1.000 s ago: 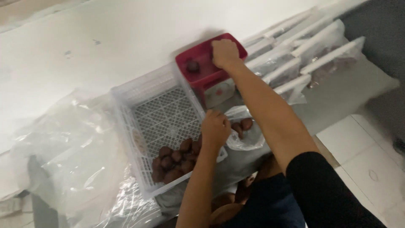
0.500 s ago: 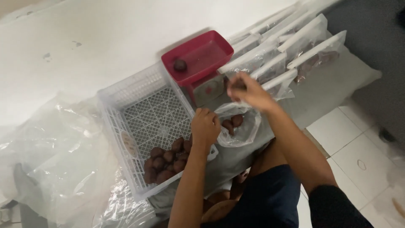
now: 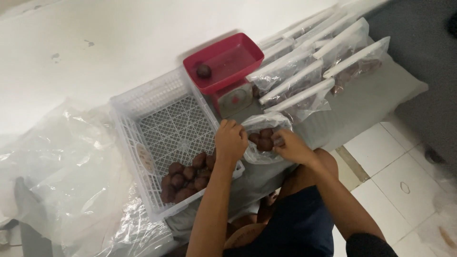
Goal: The person transfers brown round fruits from a white plastic basket into a red weighing tray, then places them into clear zip-top bags. The person seals each bag and sets it aside on the table.
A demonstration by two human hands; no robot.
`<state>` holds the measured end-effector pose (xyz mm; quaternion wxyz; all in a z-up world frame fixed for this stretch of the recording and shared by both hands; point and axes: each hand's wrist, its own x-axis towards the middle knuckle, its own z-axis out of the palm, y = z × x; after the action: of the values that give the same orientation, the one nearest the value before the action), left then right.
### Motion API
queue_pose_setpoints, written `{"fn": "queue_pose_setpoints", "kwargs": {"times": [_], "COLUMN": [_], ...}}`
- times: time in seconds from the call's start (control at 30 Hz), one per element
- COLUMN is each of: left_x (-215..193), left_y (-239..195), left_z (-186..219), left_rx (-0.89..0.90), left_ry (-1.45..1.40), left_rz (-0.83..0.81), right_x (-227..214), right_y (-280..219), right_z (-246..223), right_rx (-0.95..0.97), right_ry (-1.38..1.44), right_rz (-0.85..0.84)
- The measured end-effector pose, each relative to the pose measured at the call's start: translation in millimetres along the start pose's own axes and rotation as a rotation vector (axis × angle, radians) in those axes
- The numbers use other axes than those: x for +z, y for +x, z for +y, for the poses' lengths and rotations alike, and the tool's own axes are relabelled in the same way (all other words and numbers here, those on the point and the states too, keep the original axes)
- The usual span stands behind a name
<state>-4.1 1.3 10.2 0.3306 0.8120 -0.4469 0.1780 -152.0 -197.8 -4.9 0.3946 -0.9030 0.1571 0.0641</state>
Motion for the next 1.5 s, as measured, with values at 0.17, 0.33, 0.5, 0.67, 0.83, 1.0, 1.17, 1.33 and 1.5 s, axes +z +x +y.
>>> {"fn": "queue_pose_setpoints", "kwargs": {"times": [0.17, 0.33, 0.5, 0.67, 0.83, 1.0, 1.17, 1.33, 1.5], "left_x": [-2, -2, 2, -1, 3, 4, 2, 21, -1], "left_y": [-1, 1, -2, -1, -3, 0, 1, -7, -1], "left_z": [1, 2, -5, -5, -7, -10, -7, -11, 1], "left_rx": [-0.015, -0.047, -0.030, -0.025, -0.018, 0.010, 0.003, -0.049, -0.076], "left_ry": [0.014, 0.012, -0.005, -0.018, 0.015, 0.063, 0.054, -0.107, -0.042], "left_rz": [-0.042, -0.040, -0.038, -0.054, -0.030, -0.071, -0.045, 0.057, -0.065], "right_x": [9, -10, -43, -62, -50, -28, -32, -89, -87], "right_y": [-1, -4, 39, 121, 207, 255, 259, 147, 93], "right_z": [-7, -48, -92, -155, -209, -212, -211, -244, -144], "right_rx": [-0.078, -0.177, -0.302, -0.498, -0.259, -0.146, -0.110, -0.166, -0.481], "right_ry": [-0.102, -0.069, -0.027, -0.052, -0.486, -0.571, -0.566, 0.297, 0.998], "right_rz": [-0.050, 0.062, 0.374, 0.537, 0.397, 0.272, 0.202, 0.256, 0.087]}}
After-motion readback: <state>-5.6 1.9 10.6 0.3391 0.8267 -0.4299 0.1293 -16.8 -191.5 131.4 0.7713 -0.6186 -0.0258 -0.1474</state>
